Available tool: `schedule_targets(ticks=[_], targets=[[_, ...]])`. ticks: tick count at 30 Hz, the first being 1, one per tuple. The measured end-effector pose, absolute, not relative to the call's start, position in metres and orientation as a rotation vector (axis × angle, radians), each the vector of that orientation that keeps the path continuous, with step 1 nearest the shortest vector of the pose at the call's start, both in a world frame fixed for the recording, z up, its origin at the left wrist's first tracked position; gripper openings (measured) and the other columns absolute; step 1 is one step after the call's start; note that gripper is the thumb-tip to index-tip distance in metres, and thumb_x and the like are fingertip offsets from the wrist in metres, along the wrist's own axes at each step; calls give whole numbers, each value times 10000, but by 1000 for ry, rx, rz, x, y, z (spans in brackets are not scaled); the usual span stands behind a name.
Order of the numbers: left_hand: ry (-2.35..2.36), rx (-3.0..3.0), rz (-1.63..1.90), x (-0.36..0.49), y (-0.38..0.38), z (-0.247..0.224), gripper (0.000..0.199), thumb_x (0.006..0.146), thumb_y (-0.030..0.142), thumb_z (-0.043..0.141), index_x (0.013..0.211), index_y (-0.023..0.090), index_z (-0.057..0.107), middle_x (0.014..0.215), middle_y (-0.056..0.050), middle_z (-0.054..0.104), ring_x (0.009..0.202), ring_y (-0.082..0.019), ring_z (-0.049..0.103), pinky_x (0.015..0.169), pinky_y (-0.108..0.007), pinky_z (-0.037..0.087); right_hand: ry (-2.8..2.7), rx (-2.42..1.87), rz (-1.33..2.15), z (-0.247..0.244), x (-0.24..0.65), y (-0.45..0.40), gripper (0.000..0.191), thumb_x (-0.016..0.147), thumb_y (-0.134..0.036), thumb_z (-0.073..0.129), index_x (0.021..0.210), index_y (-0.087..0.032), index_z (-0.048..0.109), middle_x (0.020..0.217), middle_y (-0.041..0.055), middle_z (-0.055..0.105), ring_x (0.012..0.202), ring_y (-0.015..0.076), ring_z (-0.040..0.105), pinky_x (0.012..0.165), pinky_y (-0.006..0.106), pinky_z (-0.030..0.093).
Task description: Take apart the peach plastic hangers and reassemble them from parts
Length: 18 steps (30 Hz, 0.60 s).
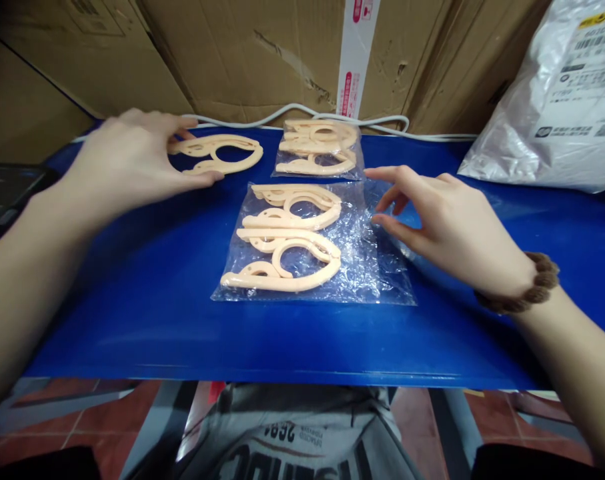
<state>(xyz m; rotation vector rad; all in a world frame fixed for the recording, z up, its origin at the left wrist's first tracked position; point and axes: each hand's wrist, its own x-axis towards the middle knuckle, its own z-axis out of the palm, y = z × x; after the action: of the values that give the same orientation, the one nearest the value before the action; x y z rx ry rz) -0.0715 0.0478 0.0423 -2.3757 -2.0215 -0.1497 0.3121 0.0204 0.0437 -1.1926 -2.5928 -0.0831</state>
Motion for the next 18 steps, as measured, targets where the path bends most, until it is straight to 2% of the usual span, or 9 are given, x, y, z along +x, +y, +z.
schedule_targets(ticks=[4,9,14,16,18], targets=[[-1913,-2197,-366,-63,38,48,809,945,634,532,1556,111,438,1486,-157,522,1376,-372,428,1158,-467,344,-2516,-1215,-244,46,312,19,449,1040,-373,546,1430,-156,590,1055,122,773,970,300,734,871,476,532],[-1615,-2313,-504,-41,17,50,850,969,628,537,1598,93,333,1570,-171,459,1411,-367,416,1174,-490,294,-2456,-1092,-341,47,304,8,441,1027,-386,588,1411,-169,608,1271,180,682,1191,358,666,986,516,538],[-1474,-2577,-563,-4,-10,48,851,940,626,580,1626,191,328,1587,-127,509,1426,-379,460,1207,-503,307,-2515,-980,-294,48,292,-6,578,999,-459,636,1530,-307,468,1549,168,518,1419,406,514,1156,621,420],[-1402,-2649,-524,8,-19,46,791,965,617,533,1631,231,351,1612,-88,509,1452,-358,468,1227,-479,305,-2565,-922,-261,47,288,-10,666,979,-489,660,1575,-326,410,1618,162,455,1442,430,485,1155,635,411],[-1331,-2695,-502,16,-25,44,738,987,610,490,1632,273,369,1629,-40,505,1468,-337,474,1228,-453,321,-2602,-866,-241,46,285,-13,706,974,-496,664,1602,-343,381,1610,139,481,1404,427,524,1121,614,444]])
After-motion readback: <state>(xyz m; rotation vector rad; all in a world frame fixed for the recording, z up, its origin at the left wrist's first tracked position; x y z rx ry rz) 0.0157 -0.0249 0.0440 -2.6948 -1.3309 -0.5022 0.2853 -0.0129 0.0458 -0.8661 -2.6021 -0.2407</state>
